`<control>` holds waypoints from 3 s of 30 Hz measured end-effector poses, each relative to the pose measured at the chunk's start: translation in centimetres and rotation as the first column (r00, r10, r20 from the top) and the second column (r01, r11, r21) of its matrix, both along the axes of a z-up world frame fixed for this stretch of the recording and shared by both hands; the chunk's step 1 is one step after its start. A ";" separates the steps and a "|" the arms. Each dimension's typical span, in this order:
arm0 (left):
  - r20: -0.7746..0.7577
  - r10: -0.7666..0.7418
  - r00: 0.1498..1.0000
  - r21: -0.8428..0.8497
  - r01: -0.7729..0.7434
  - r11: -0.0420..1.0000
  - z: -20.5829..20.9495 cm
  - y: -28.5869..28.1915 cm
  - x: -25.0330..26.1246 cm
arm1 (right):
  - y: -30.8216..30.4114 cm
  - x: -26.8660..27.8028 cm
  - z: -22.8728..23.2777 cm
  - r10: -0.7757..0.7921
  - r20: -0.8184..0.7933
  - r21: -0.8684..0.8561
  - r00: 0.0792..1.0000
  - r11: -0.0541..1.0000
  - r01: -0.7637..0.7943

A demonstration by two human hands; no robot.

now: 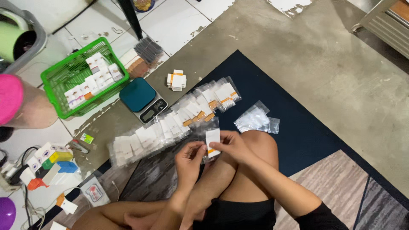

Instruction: The person places small white boxes into individual clear plastic bags by hand while sitting on the floor. They handle the boxes one at a time, sliding them into the bags and then setting the packaged items aside.

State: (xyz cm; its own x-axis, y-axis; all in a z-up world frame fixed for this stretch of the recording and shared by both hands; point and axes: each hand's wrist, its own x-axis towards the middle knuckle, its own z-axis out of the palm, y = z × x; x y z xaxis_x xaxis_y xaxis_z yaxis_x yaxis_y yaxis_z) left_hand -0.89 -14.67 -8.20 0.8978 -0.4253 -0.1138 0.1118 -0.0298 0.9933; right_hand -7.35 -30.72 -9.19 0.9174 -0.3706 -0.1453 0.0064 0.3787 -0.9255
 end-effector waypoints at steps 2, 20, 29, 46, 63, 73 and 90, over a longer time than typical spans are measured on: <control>-0.035 -0.005 0.999 -0.023 0.005 1.000 -0.8 -1.4 0.0 | -3.2 0.4 -0.9 -0.040 -0.035 -0.063 0.999 0.997 0.038; 0.432 -0.459 0.776 0.529 0.194 0.826 -7.2 -1.1 -6.9 | -27.5 10.0 -14.5 -0.299 -0.435 -0.635 0.849 0.771 -0.053; 0.415 -0.444 0.794 0.526 0.189 0.829 -6.1 -1.8 -6.2 | -26.8 10.7 -18.5 -0.261 -0.504 -0.724 0.823 0.647 -0.238; 0.485 -0.420 0.767 0.469 0.177 0.865 -7.2 -1.3 -6.7 | -21.7 -8.8 -18.0 -0.617 -0.276 -0.916 0.737 0.401 -0.008; 0.108 -0.412 0.905 0.362 0.350 0.864 -9.2 -0.8 -4.8 | -18.5 -9.1 -6.4 -0.698 -0.169 -0.821 0.696 0.491 0.293; -0.084 -0.333 0.939 -0.048 0.330 0.943 -10.5 -3.2 -1.0 | -5.1 -3.1 4.6 -0.112 -0.246 -0.667 0.963 0.740 -0.085; 0.010 0.201 0.980 -0.084 -0.199 0.976 -3.7 6.8 1.4 | 2.8 0.6 0.4 0.097 -0.090 -0.423 0.991 0.897 -0.126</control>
